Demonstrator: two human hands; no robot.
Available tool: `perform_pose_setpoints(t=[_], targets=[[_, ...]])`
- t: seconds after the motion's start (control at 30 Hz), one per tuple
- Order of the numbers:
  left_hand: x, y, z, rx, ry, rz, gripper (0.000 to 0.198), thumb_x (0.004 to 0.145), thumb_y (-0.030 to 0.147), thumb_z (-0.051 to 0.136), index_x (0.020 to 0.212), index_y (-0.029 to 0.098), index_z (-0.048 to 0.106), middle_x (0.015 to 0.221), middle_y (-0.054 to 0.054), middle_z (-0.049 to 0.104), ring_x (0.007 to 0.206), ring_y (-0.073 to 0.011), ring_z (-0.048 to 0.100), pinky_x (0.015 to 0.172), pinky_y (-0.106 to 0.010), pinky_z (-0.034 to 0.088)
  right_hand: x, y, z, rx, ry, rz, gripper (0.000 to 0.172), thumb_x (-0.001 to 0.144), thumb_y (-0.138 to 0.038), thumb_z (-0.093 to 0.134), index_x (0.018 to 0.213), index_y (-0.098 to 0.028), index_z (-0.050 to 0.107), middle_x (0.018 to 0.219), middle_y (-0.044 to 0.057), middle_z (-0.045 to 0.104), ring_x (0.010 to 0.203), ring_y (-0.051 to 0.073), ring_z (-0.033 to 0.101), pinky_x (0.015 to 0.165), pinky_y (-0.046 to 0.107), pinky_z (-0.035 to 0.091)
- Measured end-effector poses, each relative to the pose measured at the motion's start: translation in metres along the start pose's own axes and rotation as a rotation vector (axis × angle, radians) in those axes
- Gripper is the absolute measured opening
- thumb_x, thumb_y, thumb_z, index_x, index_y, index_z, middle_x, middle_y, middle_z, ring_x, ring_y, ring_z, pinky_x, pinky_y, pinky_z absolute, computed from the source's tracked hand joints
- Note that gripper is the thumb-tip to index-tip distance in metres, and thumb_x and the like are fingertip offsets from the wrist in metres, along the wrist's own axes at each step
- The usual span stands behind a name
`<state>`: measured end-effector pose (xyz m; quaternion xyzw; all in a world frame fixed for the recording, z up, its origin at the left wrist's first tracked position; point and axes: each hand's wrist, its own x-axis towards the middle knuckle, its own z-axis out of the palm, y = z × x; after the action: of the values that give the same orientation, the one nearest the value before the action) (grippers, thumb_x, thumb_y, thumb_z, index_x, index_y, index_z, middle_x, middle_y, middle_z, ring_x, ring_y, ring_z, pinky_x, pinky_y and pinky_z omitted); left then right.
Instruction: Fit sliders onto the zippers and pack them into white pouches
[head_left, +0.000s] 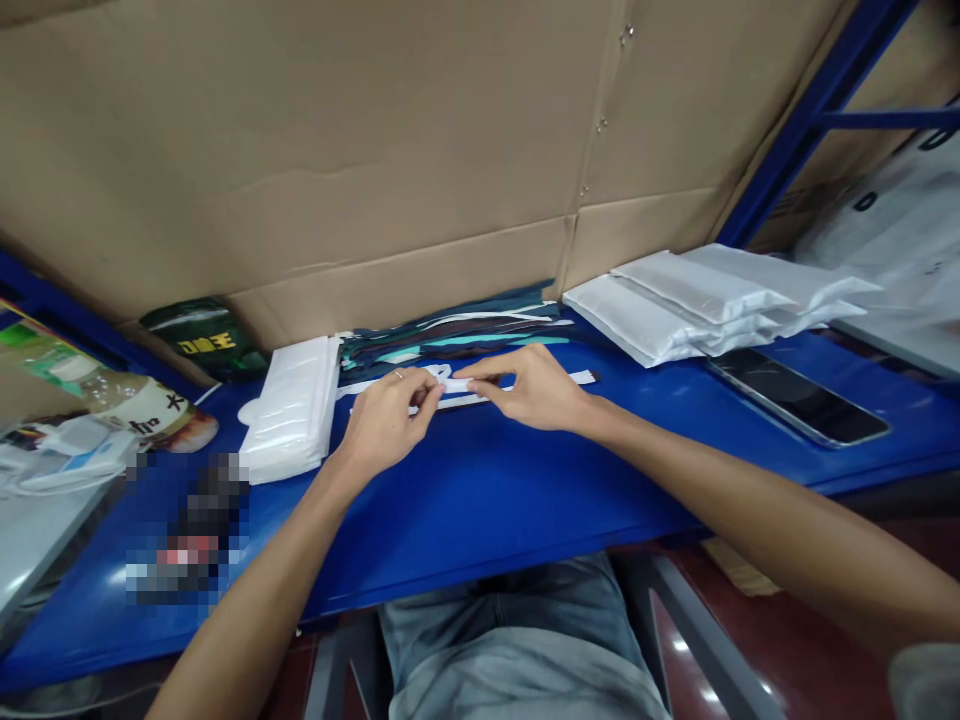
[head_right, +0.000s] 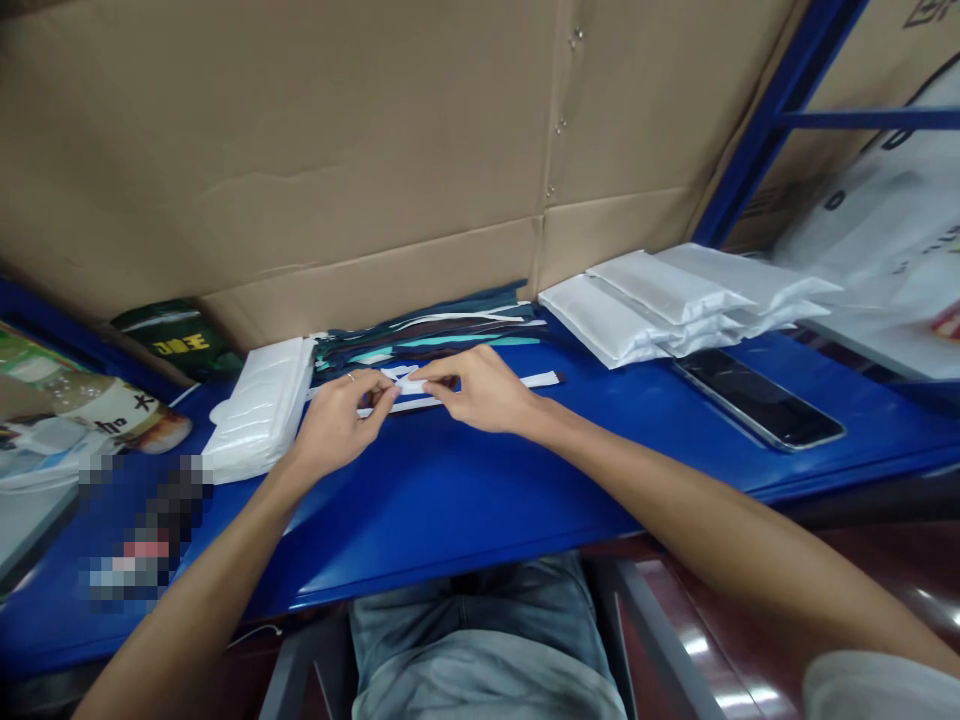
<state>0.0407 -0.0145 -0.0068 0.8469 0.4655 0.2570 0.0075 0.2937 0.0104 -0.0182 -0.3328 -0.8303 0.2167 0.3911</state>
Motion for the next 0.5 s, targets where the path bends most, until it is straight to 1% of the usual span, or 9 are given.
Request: perform_pose_setpoints(t=[0.07,0.1,0.17,0.23,0.3,0.37,0.4,0.5], targets=[[0.001,-0.008,-0.01,0.069,0.025,-0.053,0.028,0.106,0.039,0.054,0.09,0.022,0.069,0.075,-0.002,0.068,0.07,-0.0193,0.061,0.07,-0.032,0.045,0.002,0.003,-0.014,-0.055,0.015,0.073,0.028,0.096,-0.025,0.069,0.119,-0.026,0.086,0.114,0.004,0.084,0.097,0.028,0.08,0.08,0.037,0.061],[0.001,-0.015,-0.017,0.107,0.033,-0.098,0.028,0.105,0.039,0.055,0.088,0.022,0.069,0.073,-0.002,0.068,0.067,-0.0189,0.061,0.068,-0.032,0.043,0.003,0.007,-0.025,-0.089,0.019,0.121,0.029,0.094,-0.025,0.071,0.118,-0.025,0.086,0.11,0.005,0.085,0.094,0.028,0.08,0.079,0.037,0.061],[-0.002,-0.031,-0.032,0.2,0.042,-0.211,0.028,0.102,0.041,0.058,0.083,0.022,0.069,0.07,-0.003,0.069,0.064,-0.0191,0.061,0.065,-0.032,0.041,0.004,0.016,-0.052,-0.176,0.024,0.248,0.028,0.09,-0.022,0.074,0.114,-0.023,0.088,0.101,0.007,0.085,0.087,0.028,0.08,0.075,0.037,0.06],[-0.005,-0.05,-0.05,0.309,0.058,-0.345,0.027,0.097,0.042,0.063,0.079,0.023,0.07,0.07,-0.004,0.071,0.065,-0.0212,0.063,0.063,-0.032,0.039,0.001,0.026,-0.084,-0.318,0.029,0.388,0.025,0.087,-0.02,0.074,0.107,-0.02,0.089,0.091,0.01,0.084,0.083,0.028,0.078,0.072,0.036,0.056],[-0.01,-0.067,-0.067,0.36,0.051,-0.436,0.027,0.093,0.044,0.066,0.078,0.023,0.073,0.072,-0.005,0.073,0.068,-0.0235,0.065,0.062,-0.032,0.039,-0.004,0.035,-0.113,-0.456,0.082,0.5,0.02,0.083,-0.014,0.074,0.097,-0.017,0.089,0.088,0.012,0.083,0.085,0.027,0.076,0.074,0.036,0.053],[-0.014,-0.079,-0.08,0.326,-0.002,-0.452,0.028,0.091,0.048,0.067,0.079,0.024,0.077,0.075,-0.005,0.075,0.07,-0.0243,0.067,0.063,-0.032,0.041,-0.01,0.042,-0.135,-0.481,0.104,0.56,0.017,0.085,-0.017,0.073,0.094,-0.012,0.087,0.084,0.015,0.081,0.086,0.025,0.075,0.075,0.036,0.052],[-0.016,-0.084,-0.084,0.291,-0.046,-0.44,0.03,0.09,0.05,0.068,0.079,0.024,0.078,0.075,-0.005,0.076,0.071,-0.0241,0.068,0.064,-0.032,0.043,-0.013,0.044,-0.142,-0.479,0.108,0.573,0.017,0.086,-0.021,0.074,0.092,-0.011,0.086,0.083,0.016,0.081,0.085,0.025,0.075,0.076,0.035,0.051],[-0.019,-0.091,-0.087,0.196,-0.2,-0.401,0.031,0.087,0.052,0.072,0.074,0.025,0.08,0.072,-0.003,0.077,0.068,-0.0224,0.069,0.063,-0.03,0.045,-0.022,0.051,-0.149,-0.461,0.082,0.572,0.023,0.085,-0.032,0.078,0.089,-0.01,0.084,0.078,0.016,0.078,0.078,0.023,0.072,0.074,0.034,0.052]])
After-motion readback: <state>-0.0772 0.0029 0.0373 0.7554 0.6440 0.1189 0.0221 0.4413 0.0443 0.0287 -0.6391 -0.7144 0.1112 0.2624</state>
